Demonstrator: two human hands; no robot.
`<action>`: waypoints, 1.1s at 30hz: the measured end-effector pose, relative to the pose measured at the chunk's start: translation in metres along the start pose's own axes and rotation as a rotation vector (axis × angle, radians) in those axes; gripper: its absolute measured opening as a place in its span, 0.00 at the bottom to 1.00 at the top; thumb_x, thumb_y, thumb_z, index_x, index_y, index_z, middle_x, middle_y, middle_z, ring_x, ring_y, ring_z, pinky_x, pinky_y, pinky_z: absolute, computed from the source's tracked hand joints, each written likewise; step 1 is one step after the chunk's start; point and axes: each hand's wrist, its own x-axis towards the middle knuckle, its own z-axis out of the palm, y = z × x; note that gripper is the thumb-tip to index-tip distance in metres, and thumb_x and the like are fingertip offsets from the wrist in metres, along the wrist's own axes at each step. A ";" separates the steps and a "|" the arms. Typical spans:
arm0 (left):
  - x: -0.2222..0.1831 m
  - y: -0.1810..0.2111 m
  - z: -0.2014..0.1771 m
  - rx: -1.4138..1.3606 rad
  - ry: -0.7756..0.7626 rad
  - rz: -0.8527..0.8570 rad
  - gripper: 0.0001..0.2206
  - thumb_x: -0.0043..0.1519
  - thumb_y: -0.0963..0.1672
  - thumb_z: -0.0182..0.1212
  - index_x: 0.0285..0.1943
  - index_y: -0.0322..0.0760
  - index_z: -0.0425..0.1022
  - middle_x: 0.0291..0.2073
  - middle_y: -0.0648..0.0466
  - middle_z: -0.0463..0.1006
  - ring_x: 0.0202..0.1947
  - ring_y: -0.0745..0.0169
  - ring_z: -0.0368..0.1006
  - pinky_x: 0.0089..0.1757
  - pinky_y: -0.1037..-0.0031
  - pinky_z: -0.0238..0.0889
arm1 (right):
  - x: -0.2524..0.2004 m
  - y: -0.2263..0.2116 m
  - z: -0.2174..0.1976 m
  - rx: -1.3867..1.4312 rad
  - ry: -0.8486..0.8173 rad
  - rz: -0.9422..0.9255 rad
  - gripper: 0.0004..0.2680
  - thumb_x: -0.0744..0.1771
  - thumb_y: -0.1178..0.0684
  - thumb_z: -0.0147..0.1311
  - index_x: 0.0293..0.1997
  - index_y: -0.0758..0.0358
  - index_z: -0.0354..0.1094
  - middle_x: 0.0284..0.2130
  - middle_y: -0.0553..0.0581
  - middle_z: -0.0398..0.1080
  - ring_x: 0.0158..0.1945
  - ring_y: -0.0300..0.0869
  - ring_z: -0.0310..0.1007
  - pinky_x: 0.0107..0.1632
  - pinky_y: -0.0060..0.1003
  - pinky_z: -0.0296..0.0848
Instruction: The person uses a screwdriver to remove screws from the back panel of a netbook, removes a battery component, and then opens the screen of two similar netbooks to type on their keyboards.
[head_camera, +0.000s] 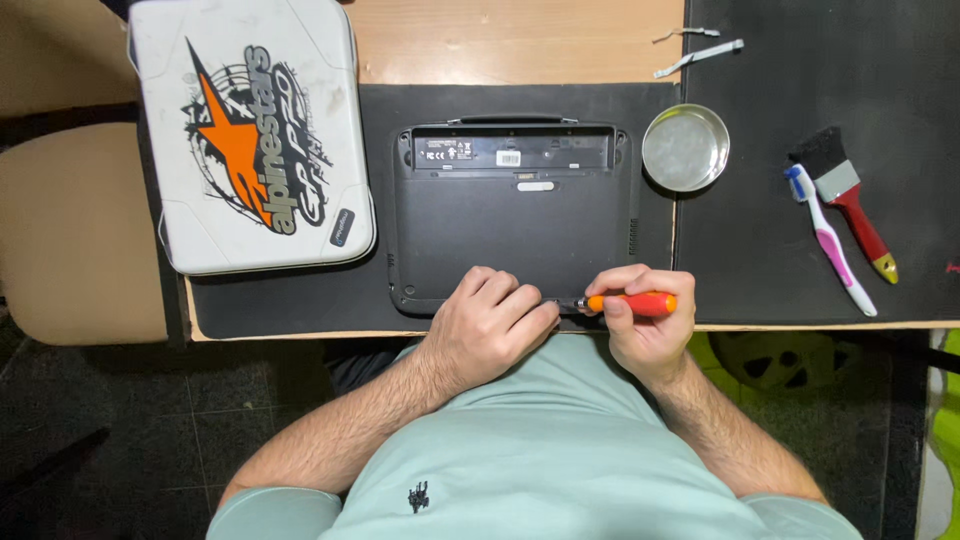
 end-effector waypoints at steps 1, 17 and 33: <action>0.001 -0.001 -0.001 0.003 0.002 -0.001 0.11 0.84 0.47 0.60 0.51 0.46 0.86 0.34 0.57 0.69 0.34 0.55 0.71 0.44 0.62 0.73 | 0.002 -0.001 0.000 0.002 -0.002 -0.002 0.11 0.79 0.54 0.61 0.51 0.66 0.59 0.35 0.67 0.83 0.25 0.44 0.80 0.32 0.35 0.80; -0.007 -0.002 -0.002 -0.055 -0.014 -0.009 0.13 0.87 0.45 0.56 0.52 0.44 0.88 0.36 0.56 0.72 0.37 0.55 0.71 0.46 0.63 0.73 | -0.008 0.002 -0.001 -0.038 -0.005 0.021 0.12 0.79 0.54 0.61 0.50 0.66 0.57 0.34 0.70 0.83 0.30 0.49 0.81 0.36 0.39 0.82; -0.005 -0.003 -0.004 -0.055 -0.019 0.000 0.13 0.86 0.45 0.58 0.50 0.44 0.87 0.36 0.56 0.72 0.37 0.56 0.71 0.46 0.63 0.72 | -0.007 0.004 -0.002 -0.043 -0.048 -0.004 0.12 0.79 0.54 0.62 0.50 0.66 0.58 0.34 0.70 0.84 0.29 0.49 0.82 0.36 0.40 0.83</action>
